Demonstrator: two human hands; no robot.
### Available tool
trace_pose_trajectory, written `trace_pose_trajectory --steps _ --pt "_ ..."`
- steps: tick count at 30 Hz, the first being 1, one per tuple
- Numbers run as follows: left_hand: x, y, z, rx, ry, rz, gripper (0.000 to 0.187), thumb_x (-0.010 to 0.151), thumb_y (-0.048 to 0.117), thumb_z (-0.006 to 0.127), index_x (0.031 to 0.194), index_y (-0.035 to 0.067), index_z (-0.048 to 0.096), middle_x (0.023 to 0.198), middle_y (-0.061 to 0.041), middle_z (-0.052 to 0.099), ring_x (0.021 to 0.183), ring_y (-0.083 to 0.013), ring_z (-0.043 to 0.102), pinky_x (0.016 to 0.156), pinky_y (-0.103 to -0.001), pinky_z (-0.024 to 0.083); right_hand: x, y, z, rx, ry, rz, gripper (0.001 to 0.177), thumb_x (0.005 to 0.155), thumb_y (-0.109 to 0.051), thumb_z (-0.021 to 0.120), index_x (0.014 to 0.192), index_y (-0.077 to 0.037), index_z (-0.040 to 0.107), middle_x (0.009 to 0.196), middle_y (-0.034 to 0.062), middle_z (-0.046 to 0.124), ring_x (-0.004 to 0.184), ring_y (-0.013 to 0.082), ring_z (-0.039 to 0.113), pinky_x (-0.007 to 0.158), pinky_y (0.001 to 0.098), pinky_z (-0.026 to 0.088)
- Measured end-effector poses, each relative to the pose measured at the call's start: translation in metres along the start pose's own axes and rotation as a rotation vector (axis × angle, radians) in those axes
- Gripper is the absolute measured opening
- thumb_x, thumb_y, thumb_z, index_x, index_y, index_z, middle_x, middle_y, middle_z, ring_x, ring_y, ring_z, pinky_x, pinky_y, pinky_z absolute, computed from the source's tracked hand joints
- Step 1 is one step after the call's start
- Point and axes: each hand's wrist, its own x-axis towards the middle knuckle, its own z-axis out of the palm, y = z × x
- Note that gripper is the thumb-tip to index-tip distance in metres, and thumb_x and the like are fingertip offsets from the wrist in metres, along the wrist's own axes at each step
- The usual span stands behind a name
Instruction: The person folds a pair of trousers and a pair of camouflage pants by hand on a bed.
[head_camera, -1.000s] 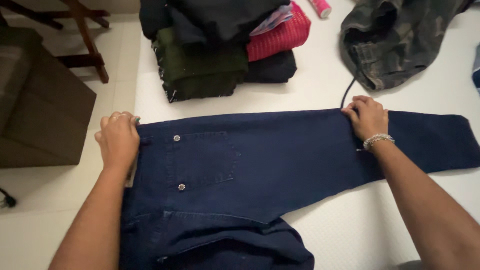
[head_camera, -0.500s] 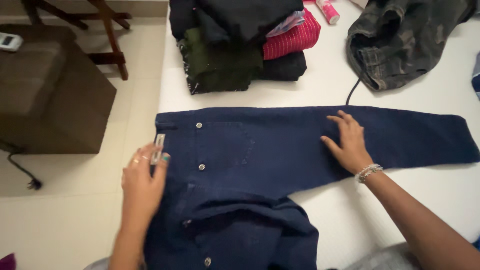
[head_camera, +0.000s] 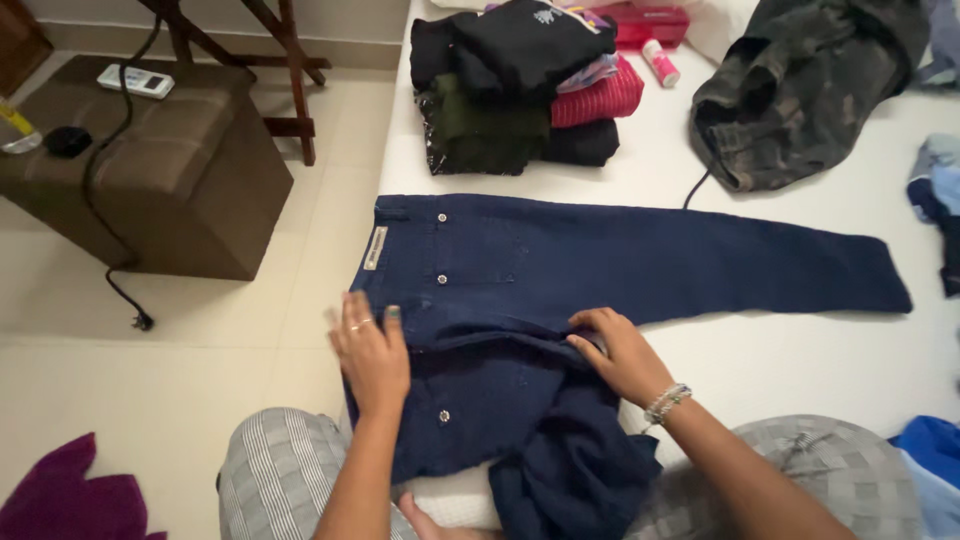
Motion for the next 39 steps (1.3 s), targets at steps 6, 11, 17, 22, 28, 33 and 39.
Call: trace_pose_trajectory --steps 6,11,17,22,28,33,39 --pt "-0.007 -0.026 -0.014 -0.039 -0.133 -0.482 0.067 0.096 0.050 0.064 0.136 -0.003 0.055 0.133 -0.025 0.059 0.121 -0.0457 0.058 0.098 -0.055 0.051 -0.009 0.004 0.011 0.026 0.059 -0.088 0.045 0.094 -0.030 0.066 0.132 -0.008 0.058 0.134 0.0149 0.058 0.126 0.0343 0.055 0.105 0.0430 0.044" --pt "-0.004 -0.036 -0.023 -0.023 -0.173 -0.539 0.061 0.087 0.051 0.071 0.122 0.001 0.067 0.123 -0.024 0.066 0.115 -0.0448 0.062 0.091 -0.054 0.053 -0.020 -0.012 0.004 0.082 0.103 -0.126 0.044 0.095 -0.029 0.064 0.133 -0.007 0.058 0.139 0.0162 0.056 0.127 0.0338 0.055 0.105 0.0428 0.044" --pt "0.000 -0.044 -0.012 -0.109 -0.190 -0.515 0.061 0.094 0.055 0.065 0.121 0.001 0.071 0.107 -0.028 0.073 0.102 -0.0469 0.069 0.091 -0.053 0.054 -0.025 -0.003 -0.007 0.183 0.104 0.379 0.037 0.094 -0.030 0.067 0.126 -0.011 0.062 0.119 0.0108 0.068 0.109 0.0268 0.071 0.098 0.0387 0.057" --pt "0.020 -0.053 -0.024 -0.336 -0.531 -0.761 0.080 0.092 0.064 0.065 0.113 -0.012 0.072 0.109 -0.033 0.077 0.107 -0.0410 0.076 0.097 -0.048 0.057 -0.022 0.048 -0.004 -0.210 0.110 0.128 0.080 0.069 -0.012 0.082 0.141 -0.012 0.048 0.135 0.0209 0.054 0.122 0.0398 0.053 0.101 0.0464 0.044" --pt "0.029 -0.034 -0.050 -0.741 -0.914 -0.795 0.091 0.081 0.066 0.066 0.144 0.002 0.058 0.145 -0.016 0.061 0.134 -0.0282 0.055 0.114 -0.043 0.038 -0.024 0.066 0.014 -0.065 -0.052 0.431 0.068 0.083 -0.030 0.076 0.142 -0.011 0.047 0.129 0.0205 0.063 0.119 0.0324 0.066 0.101 0.0411 0.055" --pt "0.037 -0.020 -0.082 -1.080 -1.012 -0.926 0.074 0.077 0.044 0.078 0.136 0.002 0.062 0.133 -0.015 0.071 0.122 -0.0274 0.066 0.104 -0.042 0.051 -0.041 0.037 -0.025 0.319 -0.446 0.811 0.073 0.093 -0.061 0.050 0.148 -0.013 0.049 0.125 0.0157 0.069 0.111 0.0247 0.069 0.089 0.0447 0.060" --pt "0.040 -0.008 -0.084 -1.296 -0.935 -1.065 0.060 0.079 0.031 0.079 0.128 -0.002 0.068 0.115 -0.018 0.075 0.104 -0.0301 0.072 0.090 -0.045 0.060 -0.054 0.061 -0.009 0.661 -0.680 0.637 0.089 0.082 -0.047 0.078 0.151 -0.006 0.038 0.120 0.0116 0.073 0.102 0.0182 0.073 0.087 0.0335 0.063"
